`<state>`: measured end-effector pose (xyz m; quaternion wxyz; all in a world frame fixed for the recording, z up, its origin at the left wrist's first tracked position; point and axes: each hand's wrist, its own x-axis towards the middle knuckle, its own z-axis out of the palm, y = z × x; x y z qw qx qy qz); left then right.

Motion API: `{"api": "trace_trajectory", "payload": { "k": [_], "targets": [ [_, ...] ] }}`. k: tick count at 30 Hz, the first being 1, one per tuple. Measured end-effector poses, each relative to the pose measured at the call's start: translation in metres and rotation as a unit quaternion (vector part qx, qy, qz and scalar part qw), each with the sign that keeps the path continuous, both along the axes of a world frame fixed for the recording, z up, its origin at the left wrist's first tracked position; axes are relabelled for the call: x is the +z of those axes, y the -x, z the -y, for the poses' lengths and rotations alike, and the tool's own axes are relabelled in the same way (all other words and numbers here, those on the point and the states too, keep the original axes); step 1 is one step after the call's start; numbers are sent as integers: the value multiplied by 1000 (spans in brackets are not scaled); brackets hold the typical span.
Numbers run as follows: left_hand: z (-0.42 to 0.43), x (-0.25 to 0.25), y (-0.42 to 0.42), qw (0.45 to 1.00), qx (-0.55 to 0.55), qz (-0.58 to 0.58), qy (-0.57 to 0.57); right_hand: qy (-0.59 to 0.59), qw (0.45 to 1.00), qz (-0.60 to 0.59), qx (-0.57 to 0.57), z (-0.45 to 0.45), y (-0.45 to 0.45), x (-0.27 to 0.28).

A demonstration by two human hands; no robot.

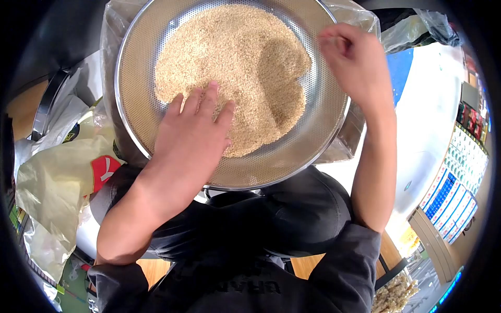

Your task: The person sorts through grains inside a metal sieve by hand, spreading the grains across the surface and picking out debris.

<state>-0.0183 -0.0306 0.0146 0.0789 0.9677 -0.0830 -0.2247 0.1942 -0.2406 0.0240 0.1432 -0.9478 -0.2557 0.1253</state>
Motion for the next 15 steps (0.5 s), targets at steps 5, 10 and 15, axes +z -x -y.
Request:
{"api": "trace_trajectory", "payload": {
  "k": [5,10,15],
  "targets": [
    [-3,-4,-2,1000,4,6,-2,26,987,18,-159,52,0,28],
    [-1,-8,-13,999,19,-39,6,72,986,33,-147,70,2,13],
    [-2,-9,-17,997,30,-67,25,162,973,114,-119,59,2,9]
  ]
}}
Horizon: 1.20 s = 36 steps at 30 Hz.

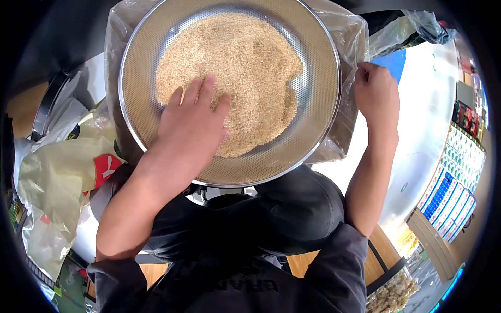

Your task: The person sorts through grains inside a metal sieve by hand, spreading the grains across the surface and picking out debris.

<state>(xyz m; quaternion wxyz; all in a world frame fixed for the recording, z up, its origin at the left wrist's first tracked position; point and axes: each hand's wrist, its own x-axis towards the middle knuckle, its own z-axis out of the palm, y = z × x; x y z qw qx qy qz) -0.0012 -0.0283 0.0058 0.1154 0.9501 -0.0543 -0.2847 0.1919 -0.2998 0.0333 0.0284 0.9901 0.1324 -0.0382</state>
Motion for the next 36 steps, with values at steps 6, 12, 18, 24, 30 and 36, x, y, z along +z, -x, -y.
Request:
{"api": "trace_trajectory", "payload": {
  "k": [6,12,18,24,30,36],
  "targets": [
    [5,-4,6,996,-30,87,-19,-205,971,-44,111,-52,23,-13],
    [8,-3,6,995,-53,76,-26,-63,955,-51,286,-78,46,-78],
    [10,-2,3,994,-48,67,-67,-87,864,-386,312,-90,73,-24],
    [11,-4,4,994,-41,78,-62,-105,744,-519,407,-94,79,-9],
    [7,-3,7,998,-41,31,25,-140,743,-567,328,-82,63,-12],
    [6,9,3,998,-65,15,-19,-134,934,-210,256,-66,56,-40]
  ]
}}
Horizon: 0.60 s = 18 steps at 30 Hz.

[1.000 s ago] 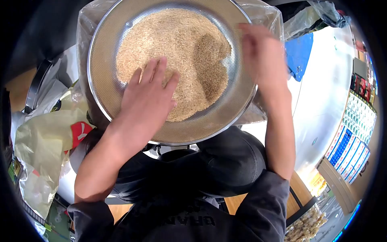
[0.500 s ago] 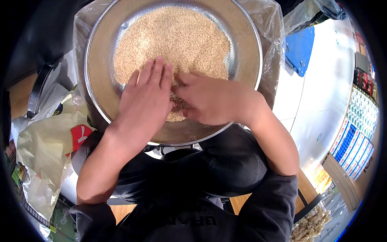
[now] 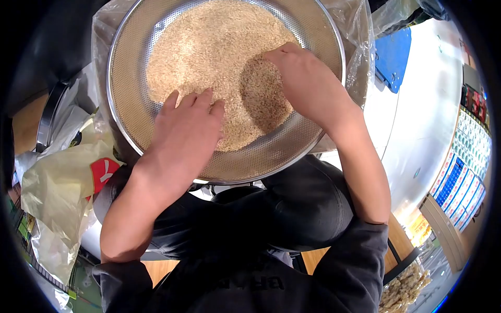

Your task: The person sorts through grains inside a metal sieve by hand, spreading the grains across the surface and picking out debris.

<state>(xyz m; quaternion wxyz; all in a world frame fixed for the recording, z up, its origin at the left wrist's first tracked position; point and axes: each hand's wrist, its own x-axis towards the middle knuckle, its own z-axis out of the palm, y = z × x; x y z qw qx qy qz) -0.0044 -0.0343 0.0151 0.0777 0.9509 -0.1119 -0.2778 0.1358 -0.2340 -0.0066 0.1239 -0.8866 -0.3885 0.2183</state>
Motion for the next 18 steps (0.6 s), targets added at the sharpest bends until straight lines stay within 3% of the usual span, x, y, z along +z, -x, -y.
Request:
{"api": "trace_trajectory", "payload": {
  "k": [6,9,11,13,16,18],
  "targets": [
    [6,9,-17,996,1,-91,-9,34,998,28,-35,9,-12,0],
    [13,-11,-8,997,32,-4,64,37,997,14,-71,12,-13,-5],
    [20,-38,4,960,7,231,157,21,999,0,-26,15,-13,-10],
    [25,-50,10,964,3,213,161,2,1000,-14,21,16,-10,-12],
    [25,-43,7,976,-8,170,137,22,991,-116,59,14,1,3],
    [22,-23,-8,984,-16,140,111,107,956,-259,83,9,3,27]
  ]
}}
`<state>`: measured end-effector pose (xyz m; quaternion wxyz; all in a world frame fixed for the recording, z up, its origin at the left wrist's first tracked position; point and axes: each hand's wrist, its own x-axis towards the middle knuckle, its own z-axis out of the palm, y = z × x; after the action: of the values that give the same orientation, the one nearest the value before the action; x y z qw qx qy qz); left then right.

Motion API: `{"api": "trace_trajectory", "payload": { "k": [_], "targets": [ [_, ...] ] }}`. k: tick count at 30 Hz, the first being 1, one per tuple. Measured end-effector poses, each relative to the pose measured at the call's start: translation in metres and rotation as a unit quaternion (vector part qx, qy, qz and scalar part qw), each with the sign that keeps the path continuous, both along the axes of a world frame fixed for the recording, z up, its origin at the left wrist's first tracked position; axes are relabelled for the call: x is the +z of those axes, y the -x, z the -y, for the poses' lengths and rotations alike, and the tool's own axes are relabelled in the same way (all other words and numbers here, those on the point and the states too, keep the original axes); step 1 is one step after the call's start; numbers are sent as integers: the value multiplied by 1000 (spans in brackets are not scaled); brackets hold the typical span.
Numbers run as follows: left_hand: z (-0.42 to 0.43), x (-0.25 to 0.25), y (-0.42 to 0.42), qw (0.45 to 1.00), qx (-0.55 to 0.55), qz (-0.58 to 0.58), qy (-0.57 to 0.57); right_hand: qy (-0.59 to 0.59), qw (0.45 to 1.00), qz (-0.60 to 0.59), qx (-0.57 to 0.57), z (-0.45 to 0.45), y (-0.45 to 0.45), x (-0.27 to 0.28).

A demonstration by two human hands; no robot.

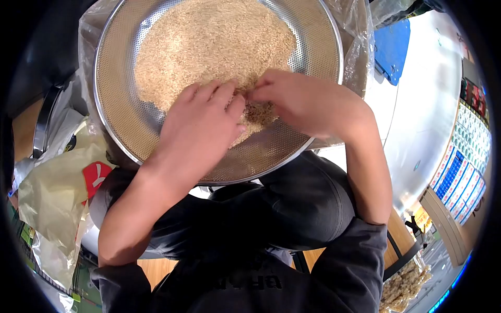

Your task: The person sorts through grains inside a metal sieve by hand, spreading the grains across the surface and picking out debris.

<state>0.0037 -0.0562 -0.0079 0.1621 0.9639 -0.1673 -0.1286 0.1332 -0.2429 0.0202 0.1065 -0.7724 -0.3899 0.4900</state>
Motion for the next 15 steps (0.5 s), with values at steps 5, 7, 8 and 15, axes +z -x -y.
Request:
{"api": "trace_trajectory", "payload": {
  "k": [5,7,8,15],
  "targets": [
    [1,13,-15,986,7,-164,12,-96,995,-37,5,22,-7,9],
    [5,-8,-2,998,4,-55,22,-103,994,-21,-23,29,-11,7],
    [7,-17,5,998,2,56,34,-91,992,79,-43,33,-13,3],
    [-3,3,15,993,-26,-79,-89,-104,974,194,-45,38,-15,-15]
  ]
}}
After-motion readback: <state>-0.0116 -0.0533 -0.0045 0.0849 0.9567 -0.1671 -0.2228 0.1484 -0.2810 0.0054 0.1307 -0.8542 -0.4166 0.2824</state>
